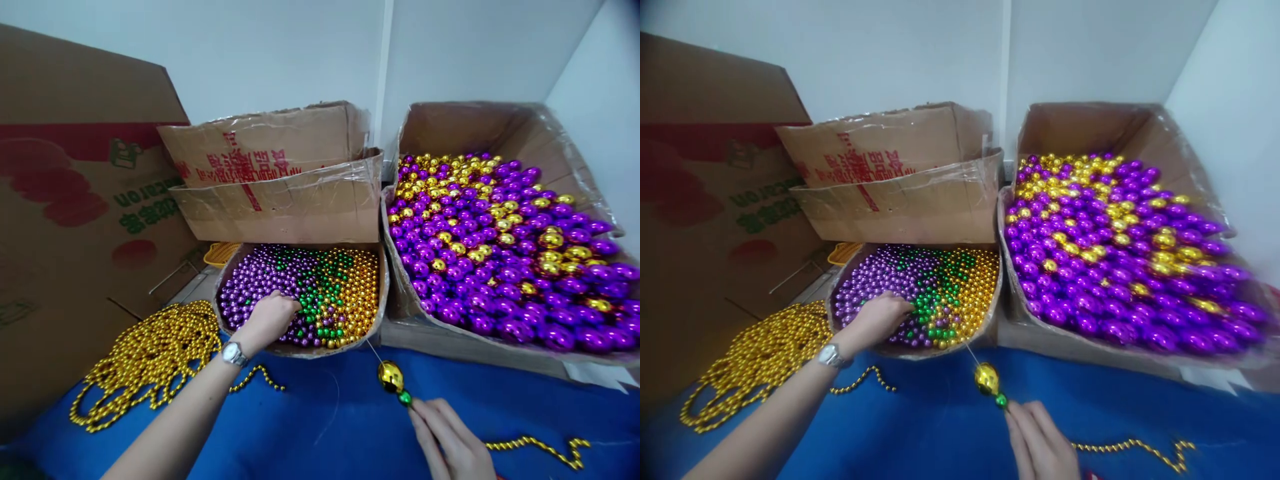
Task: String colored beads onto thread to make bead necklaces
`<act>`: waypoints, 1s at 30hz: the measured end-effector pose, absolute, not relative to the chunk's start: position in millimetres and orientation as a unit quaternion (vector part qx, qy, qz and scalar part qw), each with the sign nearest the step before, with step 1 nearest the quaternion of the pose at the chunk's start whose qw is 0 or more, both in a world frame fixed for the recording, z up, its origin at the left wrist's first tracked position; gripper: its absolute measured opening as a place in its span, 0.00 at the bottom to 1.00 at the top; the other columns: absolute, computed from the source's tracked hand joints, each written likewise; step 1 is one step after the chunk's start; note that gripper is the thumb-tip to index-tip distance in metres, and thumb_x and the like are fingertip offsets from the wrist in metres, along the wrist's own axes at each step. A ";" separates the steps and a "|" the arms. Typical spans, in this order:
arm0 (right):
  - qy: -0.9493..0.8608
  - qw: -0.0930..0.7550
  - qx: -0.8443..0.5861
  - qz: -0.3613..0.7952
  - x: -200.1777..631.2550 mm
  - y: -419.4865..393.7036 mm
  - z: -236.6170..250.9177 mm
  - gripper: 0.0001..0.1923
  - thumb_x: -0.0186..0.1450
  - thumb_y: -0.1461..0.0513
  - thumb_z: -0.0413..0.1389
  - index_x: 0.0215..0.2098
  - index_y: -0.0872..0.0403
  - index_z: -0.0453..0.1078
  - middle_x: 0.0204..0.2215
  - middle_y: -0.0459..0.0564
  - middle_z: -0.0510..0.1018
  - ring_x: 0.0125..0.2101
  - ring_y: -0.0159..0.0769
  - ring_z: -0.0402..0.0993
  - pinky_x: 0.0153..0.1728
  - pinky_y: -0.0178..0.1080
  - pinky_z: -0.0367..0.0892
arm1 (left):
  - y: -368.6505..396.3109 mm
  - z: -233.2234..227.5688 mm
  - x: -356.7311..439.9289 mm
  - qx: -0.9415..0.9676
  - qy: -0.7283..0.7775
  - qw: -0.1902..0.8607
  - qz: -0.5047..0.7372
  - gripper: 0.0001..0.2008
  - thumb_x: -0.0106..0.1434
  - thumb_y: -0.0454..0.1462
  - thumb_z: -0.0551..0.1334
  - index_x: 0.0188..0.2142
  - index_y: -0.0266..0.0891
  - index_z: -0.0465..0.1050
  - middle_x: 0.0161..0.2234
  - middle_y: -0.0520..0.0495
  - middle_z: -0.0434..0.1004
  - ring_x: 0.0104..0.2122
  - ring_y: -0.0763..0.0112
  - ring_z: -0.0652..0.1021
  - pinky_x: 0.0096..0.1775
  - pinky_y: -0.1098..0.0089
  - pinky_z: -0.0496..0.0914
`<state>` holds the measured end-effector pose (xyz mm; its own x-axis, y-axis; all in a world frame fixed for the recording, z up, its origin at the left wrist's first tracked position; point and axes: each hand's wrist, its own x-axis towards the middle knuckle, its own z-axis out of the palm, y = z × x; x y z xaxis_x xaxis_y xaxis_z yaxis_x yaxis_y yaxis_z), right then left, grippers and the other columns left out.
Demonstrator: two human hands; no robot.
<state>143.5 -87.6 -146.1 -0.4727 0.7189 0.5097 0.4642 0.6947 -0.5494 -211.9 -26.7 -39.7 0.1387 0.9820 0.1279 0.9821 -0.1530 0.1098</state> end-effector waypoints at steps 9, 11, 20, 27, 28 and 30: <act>-0.828 0.375 -0.350 0.226 123.5 -95.0 -128.1 0.10 0.68 0.66 0.47 0.45 0.54 0.66 0.29 0.49 0.70 0.24 0.31 0.71 0.27 0.31 0.68 | -49.1 -36.7 -151.1 -0.482 -0.544 -0.483 -0.488 0.11 0.63 0.40 0.59 0.44 0.39 0.71 0.37 0.45 0.75 0.32 0.70 0.74 0.33 0.71 0.69; -0.822 0.383 -0.354 0.228 118.9 -96.9 -123.5 0.09 0.68 0.66 0.47 0.42 0.54 0.67 0.28 0.50 0.70 0.24 0.31 0.71 0.28 0.32 0.68 | -55.4 -39.2 -132.5 -0.378 -0.473 -0.594 -0.530 0.10 0.61 0.39 0.61 0.42 0.38 0.72 0.36 0.46 0.73 0.32 0.73 0.74 0.31 0.74 0.69; -0.819 0.381 -0.372 0.215 118.6 -96.6 -114.6 0.10 0.69 0.66 0.45 0.40 0.54 0.68 0.27 0.49 0.68 0.24 0.32 0.69 0.28 0.33 0.67 | -64.4 -43.8 -108.3 -0.292 -0.427 -0.658 -0.548 0.07 0.60 0.35 0.64 0.39 0.36 0.72 0.32 0.49 0.71 0.31 0.75 0.74 0.29 0.76 0.70; -0.820 0.365 -0.387 0.212 122.8 -97.9 -118.6 0.12 0.69 0.65 0.43 0.41 0.53 0.68 0.27 0.50 0.69 0.25 0.31 0.69 0.30 0.32 0.68 | -66.9 -42.7 -108.3 -0.304 -0.436 -0.652 -0.540 0.08 0.61 0.36 0.63 0.40 0.36 0.72 0.33 0.48 0.71 0.33 0.74 0.74 0.30 0.76 0.69; -0.823 0.362 -0.387 0.204 123.3 -97.9 -119.4 0.12 0.69 0.65 0.44 0.41 0.53 0.68 0.28 0.50 0.69 0.25 0.32 0.70 0.30 0.32 0.68 | -67.4 -41.4 -108.1 -0.317 -0.442 -0.642 -0.539 0.09 0.60 0.36 0.63 0.40 0.36 0.72 0.33 0.48 0.71 0.33 0.73 0.73 0.30 0.75 0.69; -0.830 0.352 -0.390 0.186 123.8 -97.5 -121.1 0.12 0.69 0.65 0.44 0.42 0.53 0.68 0.28 0.51 0.69 0.25 0.32 0.70 0.29 0.33 0.68 | -69.0 -38.5 -106.8 -0.367 -0.469 -0.604 -0.529 0.09 0.60 0.37 0.64 0.40 0.36 0.72 0.34 0.48 0.71 0.33 0.73 0.73 0.30 0.75 0.69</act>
